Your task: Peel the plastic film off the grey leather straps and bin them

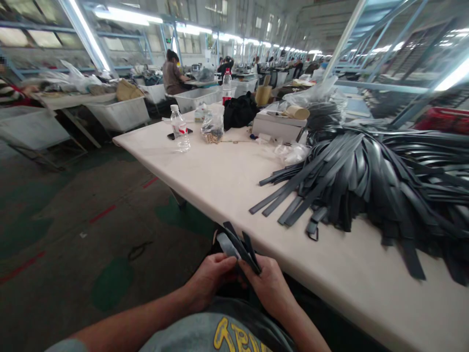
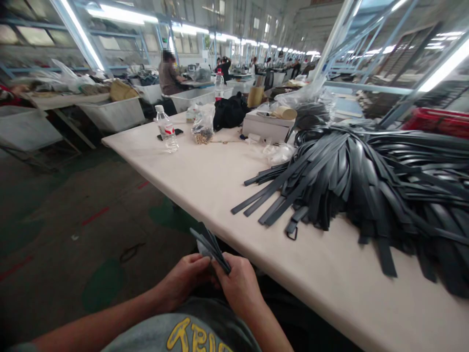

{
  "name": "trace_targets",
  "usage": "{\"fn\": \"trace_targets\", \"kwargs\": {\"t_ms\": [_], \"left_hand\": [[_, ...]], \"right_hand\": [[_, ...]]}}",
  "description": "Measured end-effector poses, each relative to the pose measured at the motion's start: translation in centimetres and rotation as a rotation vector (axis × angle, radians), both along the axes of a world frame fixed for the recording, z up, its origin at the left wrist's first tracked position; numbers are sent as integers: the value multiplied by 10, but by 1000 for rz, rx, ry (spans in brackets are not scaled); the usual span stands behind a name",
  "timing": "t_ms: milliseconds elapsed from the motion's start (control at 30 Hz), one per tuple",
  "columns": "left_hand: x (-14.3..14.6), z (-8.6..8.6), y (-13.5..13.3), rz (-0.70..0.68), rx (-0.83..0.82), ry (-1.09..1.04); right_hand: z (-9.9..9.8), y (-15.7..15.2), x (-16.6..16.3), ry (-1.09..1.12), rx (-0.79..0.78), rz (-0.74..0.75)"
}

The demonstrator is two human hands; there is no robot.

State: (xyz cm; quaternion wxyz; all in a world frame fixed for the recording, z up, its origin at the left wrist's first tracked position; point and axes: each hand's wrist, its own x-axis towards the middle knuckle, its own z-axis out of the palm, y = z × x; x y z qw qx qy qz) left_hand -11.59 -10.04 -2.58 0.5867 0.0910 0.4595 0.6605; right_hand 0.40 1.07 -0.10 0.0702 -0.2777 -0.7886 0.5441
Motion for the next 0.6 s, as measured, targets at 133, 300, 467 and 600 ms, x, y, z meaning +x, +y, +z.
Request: {"fn": "trace_targets", "kwargs": {"t_ms": [133,300,467,600], "left_hand": [[-6,6,-1,70,-95,-51],[-20,13,-3,146,-174,-220],[-8,18,1,82,-139,-285],[6,8,2,-26,-39,-279]], "right_hand": [[-7,12,6,125,-149,-212],[-13,20,27,385,-131,-282],[-9,3,34,595,174,26],[-6,0,27,675,330,60]]}}
